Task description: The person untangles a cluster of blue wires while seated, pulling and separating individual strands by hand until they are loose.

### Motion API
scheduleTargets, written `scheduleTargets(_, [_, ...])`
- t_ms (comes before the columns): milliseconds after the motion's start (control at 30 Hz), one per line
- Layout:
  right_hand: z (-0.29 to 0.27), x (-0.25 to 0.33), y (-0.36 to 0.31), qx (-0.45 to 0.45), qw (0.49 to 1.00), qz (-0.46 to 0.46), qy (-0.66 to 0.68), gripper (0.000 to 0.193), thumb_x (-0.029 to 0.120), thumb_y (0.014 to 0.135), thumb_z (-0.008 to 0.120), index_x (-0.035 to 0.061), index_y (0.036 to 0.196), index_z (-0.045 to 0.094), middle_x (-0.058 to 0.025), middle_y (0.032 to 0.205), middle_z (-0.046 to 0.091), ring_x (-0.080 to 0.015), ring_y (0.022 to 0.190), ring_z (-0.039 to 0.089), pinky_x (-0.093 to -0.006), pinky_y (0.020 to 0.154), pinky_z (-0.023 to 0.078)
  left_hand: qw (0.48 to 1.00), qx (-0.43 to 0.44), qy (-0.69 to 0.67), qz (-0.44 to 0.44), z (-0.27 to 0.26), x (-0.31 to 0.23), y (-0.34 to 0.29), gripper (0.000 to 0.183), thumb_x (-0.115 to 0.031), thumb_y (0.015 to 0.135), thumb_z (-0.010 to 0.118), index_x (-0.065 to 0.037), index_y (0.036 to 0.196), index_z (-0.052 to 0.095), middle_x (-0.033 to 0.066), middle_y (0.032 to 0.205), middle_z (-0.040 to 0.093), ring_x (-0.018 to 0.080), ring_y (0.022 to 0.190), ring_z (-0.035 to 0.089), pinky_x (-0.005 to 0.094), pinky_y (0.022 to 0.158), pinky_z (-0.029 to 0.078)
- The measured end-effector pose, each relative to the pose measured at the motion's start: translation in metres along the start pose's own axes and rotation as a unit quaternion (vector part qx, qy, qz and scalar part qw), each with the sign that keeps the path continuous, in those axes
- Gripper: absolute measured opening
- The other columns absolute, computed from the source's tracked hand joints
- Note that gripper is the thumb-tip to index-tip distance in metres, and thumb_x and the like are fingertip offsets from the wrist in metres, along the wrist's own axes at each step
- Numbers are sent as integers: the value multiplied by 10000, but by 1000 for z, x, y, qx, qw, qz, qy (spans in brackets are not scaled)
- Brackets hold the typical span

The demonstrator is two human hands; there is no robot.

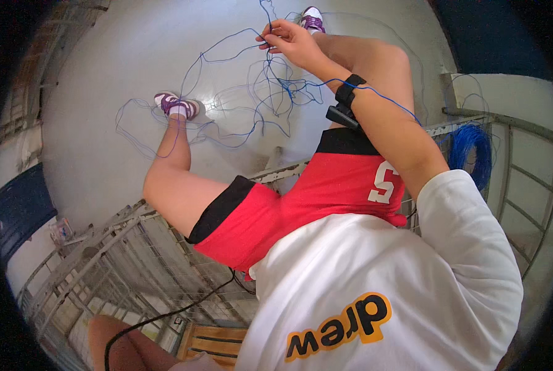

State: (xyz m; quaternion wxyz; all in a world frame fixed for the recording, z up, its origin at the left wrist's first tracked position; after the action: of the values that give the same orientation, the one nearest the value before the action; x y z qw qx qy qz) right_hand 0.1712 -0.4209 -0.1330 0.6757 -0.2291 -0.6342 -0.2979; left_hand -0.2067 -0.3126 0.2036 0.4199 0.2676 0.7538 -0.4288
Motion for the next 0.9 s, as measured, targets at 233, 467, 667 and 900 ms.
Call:
scheduleTargets(233, [1,3,-1,1,1000,11,-4,171,135,974,533,40,1116,540,-94,1079,665,-167,958,663,-252,783,523,1000,0,2,1,1,-3,-1,409,-314,934,470,-16,1211,514,173,1171,570,243,987,588,381,794,519])
scheduleTargets(467, [6,4,0,-6,1000,-1,16,149,132,960,548,37,1074,557,-75,1041,680,-151,909,672,-251,737,499,1000,-10,3,3,2,-7,-5,413,-316,936,469,-16,1217,511,172,1174,570,240,989,588,382,793,519])
scheduleTargets(667, [4,1,-1,-15,999,17,39,150,118,953,554,38,1080,560,-78,1020,686,-150,903,672,-249,739,502,1000,-2,0,-3,2,-2,-4,417,-318,938,468,-16,1223,508,170,1176,570,237,991,588,382,793,519])
scheduleTargets(900, [3,3,-1,0,1000,3,1,187,134,967,545,29,1122,540,-95,1049,671,-172,929,671,-248,765,521,1000,2,1,-4,6,-2,-4,422,-321,940,467,-16,1229,506,169,1179,570,234,992,588,383,793,519])
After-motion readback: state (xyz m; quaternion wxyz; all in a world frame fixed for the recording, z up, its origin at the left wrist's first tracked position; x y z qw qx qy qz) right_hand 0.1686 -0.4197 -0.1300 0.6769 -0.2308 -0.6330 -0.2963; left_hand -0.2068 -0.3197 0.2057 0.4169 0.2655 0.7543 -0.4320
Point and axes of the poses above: each hand's wrist, its own y-axis towards the middle knuckle, its own z-axis out of the palm, x = y × z, the point moved 7 cm from there along y, towards the middle knuckle
